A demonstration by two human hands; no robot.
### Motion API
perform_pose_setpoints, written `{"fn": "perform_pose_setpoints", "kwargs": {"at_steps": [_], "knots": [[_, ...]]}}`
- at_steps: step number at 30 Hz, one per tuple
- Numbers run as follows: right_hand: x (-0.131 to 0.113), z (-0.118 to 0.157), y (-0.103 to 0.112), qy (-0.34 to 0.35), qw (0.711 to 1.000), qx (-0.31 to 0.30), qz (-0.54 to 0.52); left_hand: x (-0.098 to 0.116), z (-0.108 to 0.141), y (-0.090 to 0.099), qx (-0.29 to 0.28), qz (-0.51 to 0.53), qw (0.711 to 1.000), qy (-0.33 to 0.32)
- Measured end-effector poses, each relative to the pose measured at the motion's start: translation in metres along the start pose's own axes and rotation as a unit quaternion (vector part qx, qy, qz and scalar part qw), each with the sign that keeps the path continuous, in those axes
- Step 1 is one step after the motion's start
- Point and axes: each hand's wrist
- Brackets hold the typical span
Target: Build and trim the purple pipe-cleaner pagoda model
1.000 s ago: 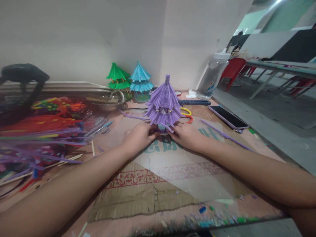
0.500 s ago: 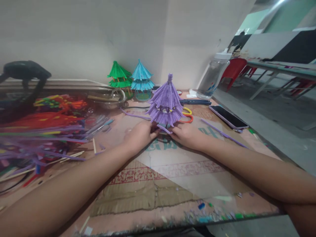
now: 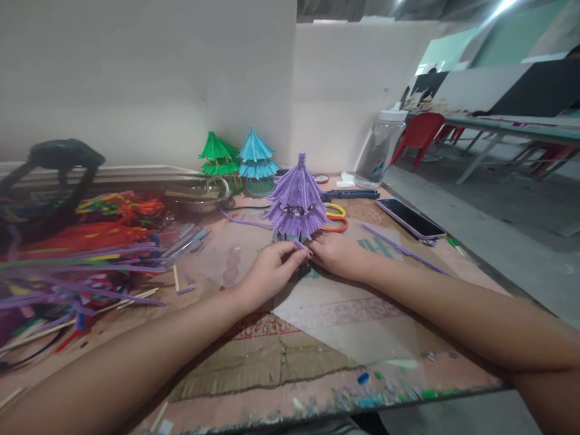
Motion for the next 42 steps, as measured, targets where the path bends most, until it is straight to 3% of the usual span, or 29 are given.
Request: {"fn": "perform_pose_setpoints", "kwargs": {"at_steps": [3, 6, 10, 14, 23, 29, 34, 39, 42], "knots": [[0.0, 0.0, -0.001, -0.001, 1.0, 0.003, -0.003, -0.004, -0.001, 0.002, -0.002, -0.041, 0.999, 0.001], [0.001, 0.0, -0.002, 0.007, 1.0, 0.018, -0.005, -0.013, -0.006, 0.006, 0.04, -0.017, 0.997, 0.067], [0.001, -0.001, -0.002, 0.009, 1.0, 0.02, 0.003, -0.02, -0.016, 0.013, 0.021, 0.036, 0.989, 0.142], [0.001, -0.001, -0.003, 0.007, 1.0, 0.025, 0.006, -0.02, -0.021, 0.014, 0.053, 0.035, 0.981, 0.184], [0.0, -0.002, -0.005, 0.002, 0.999, 0.035, -0.012, -0.022, -0.015, 0.01, 0.115, -0.116, 0.986, 0.037], [-0.001, 0.0, -0.002, 0.003, 1.0, 0.026, -0.01, -0.022, -0.009, 0.008, 0.08, -0.183, 0.978, -0.06], [-0.001, 0.0, -0.002, -0.003, 1.0, 0.015, 0.001, -0.022, -0.006, 0.008, 0.07, -0.253, 0.965, -0.026], [0.0, 0.0, -0.003, 0.0, 1.0, 0.021, 0.003, -0.019, -0.007, 0.01, 0.049, -0.247, 0.967, -0.047], [0.0, 0.0, -0.001, 0.003, 1.0, 0.024, 0.0, -0.024, -0.008, 0.011, 0.078, -0.216, 0.973, -0.024]]}}
Point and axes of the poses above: each hand's wrist, its own z-axis away from the middle knuckle, its own y-axis out of the back of the hand, x = y × z, and after that the axes turned 8 degrees about -x, right-handed
